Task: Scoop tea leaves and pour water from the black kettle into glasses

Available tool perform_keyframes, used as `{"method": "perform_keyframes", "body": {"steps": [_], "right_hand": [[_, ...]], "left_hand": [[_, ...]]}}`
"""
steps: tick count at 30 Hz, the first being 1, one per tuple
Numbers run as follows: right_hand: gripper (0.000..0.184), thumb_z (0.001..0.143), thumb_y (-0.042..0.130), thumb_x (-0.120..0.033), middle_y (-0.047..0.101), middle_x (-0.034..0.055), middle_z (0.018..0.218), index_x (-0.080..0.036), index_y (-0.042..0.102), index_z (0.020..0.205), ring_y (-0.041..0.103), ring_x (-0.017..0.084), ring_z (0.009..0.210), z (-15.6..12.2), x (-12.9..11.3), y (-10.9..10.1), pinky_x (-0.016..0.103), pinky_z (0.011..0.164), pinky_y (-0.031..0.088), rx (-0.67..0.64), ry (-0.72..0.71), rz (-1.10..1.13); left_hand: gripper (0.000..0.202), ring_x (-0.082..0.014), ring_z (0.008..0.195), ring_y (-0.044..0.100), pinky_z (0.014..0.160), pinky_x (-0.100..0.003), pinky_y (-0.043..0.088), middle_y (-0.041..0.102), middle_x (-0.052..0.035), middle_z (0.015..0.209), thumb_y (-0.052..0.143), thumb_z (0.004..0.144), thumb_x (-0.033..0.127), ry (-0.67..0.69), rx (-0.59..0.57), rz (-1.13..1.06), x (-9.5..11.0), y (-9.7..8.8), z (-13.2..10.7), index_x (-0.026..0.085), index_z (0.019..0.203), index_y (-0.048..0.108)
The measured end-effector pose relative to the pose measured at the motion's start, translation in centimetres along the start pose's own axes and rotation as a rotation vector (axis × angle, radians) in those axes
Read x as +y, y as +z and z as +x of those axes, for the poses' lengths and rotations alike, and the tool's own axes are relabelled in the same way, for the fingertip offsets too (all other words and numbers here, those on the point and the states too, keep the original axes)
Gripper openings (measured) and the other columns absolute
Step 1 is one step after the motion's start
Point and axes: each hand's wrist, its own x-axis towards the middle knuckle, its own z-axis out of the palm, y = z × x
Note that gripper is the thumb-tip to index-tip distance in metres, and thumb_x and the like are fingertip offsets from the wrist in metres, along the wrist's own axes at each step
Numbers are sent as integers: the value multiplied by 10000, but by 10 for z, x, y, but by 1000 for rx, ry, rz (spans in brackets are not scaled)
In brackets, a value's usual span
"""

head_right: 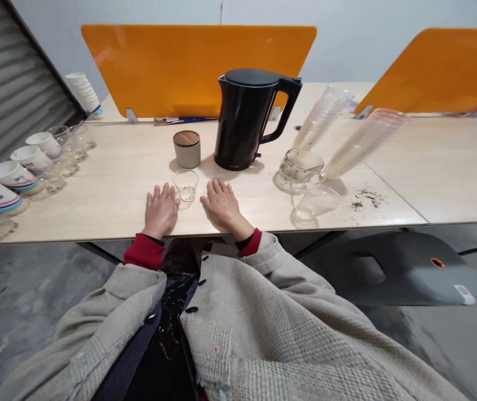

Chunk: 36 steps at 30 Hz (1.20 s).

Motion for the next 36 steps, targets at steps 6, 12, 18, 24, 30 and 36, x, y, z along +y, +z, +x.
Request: {"method": "perform_keyframes", "body": {"steps": [6,12,18,24,30,36], "right_hand": [[689,1121,388,-373,357,264,1807,17,420,1689,310,406,1715,0,1,3,599,1396,248,6,-7,-9],[690,1130,377,-372,339,253,1820,13,400,1702,294,402,1721,0,-1,-2,590,1398,235,-14,3,-12],[689,1137,367,-365,329,251,1826,18,388,1710,277,395,1727,-1,-2,-3,569,1406,217,-30,13,-21],[683,1143,365,-375,336,244,1826,5,393,1710,275,398,1726,0,-2,-3,577,1403,220,-31,13,-25],[675,1147,376,-364,327,239,1831,-1,384,1717,274,385,1729,-1,-4,-5,551,1409,212,-31,23,-28],[686,1142,368,-371,323,250,1828,9,387,1713,272,393,1730,1,-2,-2,574,1408,216,-20,14,-21]], "left_hand": [[656,-418,1740,219,1418,-613,178,320,-132,1857,264,1142,347,-6,-16,26,2,-2,-1,98,1733,404],[657,-404,1743,218,1423,-596,189,304,-118,1864,248,1148,355,-18,-36,52,3,-5,-2,105,1738,392],[651,-397,1739,239,1417,-610,215,326,-116,1856,254,1150,362,-7,-10,66,2,-2,-1,121,1736,403],[654,-409,1739,233,1414,-627,217,320,-122,1857,254,1148,357,-7,-19,57,2,-3,0,116,1737,399],[651,-410,1740,229,1415,-625,217,318,-123,1857,253,1147,348,-12,-23,60,3,-5,0,108,1732,408],[660,-411,1743,216,1418,-620,206,312,-125,1860,253,1144,352,-15,-28,56,3,-5,1,100,1737,394]]}}
